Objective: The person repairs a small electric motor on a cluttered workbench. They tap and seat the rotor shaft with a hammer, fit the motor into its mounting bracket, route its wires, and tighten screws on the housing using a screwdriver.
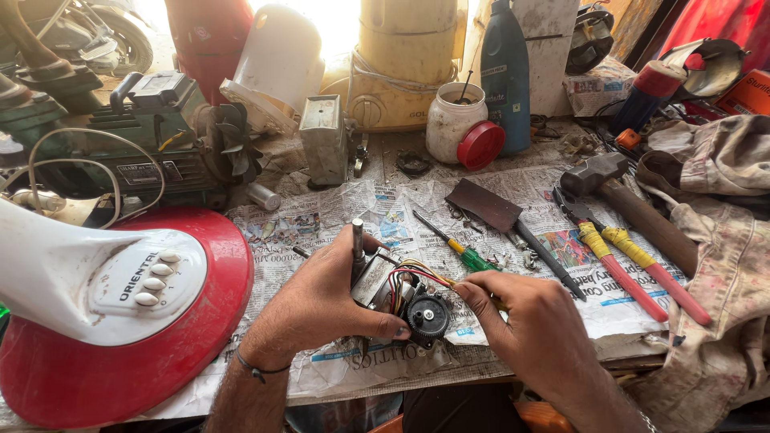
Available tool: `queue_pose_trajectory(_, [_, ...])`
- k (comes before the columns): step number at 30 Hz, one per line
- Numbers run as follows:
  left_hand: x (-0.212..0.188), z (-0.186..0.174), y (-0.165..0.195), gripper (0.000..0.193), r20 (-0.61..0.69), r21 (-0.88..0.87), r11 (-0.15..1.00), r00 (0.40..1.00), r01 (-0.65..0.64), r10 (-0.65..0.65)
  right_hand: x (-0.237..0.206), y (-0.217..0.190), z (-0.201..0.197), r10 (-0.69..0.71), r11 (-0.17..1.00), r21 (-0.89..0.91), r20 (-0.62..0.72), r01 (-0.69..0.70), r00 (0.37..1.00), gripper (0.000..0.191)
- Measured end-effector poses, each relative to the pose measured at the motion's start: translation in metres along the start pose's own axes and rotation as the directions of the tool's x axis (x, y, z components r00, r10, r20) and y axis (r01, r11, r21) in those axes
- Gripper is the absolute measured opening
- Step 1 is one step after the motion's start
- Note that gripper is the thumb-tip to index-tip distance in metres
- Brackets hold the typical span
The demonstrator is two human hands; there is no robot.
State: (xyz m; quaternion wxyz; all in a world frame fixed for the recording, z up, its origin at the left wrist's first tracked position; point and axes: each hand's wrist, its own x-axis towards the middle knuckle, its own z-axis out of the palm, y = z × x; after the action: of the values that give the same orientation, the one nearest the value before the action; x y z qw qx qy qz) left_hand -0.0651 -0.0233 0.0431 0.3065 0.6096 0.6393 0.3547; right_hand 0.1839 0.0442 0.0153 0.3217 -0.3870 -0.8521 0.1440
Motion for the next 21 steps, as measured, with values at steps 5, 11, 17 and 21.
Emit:
queue_pose_trajectory(5, [0.0002, -0.0003, -0.0011, 0.093, -0.023, 0.069, 0.995, 0.997, -0.078, 0.079, 0.0, -0.0014, -0.0019, -0.034, 0.994, 0.103, 0.029, 0.03, 0.999, 0.039])
queue_pose_trajectory(11, [-0.0002, 0.0008, -0.0018, 0.089, -0.036, 0.063, 0.995, 0.996, -0.083, 0.085, 0.0005, -0.0062, 0.0018, 0.054, 0.996, -0.071, 0.018, -0.053, 0.998, 0.023])
queue_pose_trajectory(17, [0.0001, 0.0004, -0.0022, 0.089, -0.019, 0.067, 0.993, 0.995, -0.094, 0.095, 0.0006, -0.0056, -0.0018, 0.168, 0.968, 0.161, 0.145, -0.191, 0.975, 0.03])
queue_pose_trajectory(21, [0.0006, 0.0008, -0.0029, 0.087, -0.013, 0.042, 0.997, 0.997, -0.07, 0.07, -0.0007, -0.006, -0.0011, 0.152, 0.988, -0.002, 0.073, -0.153, 0.986, 0.027])
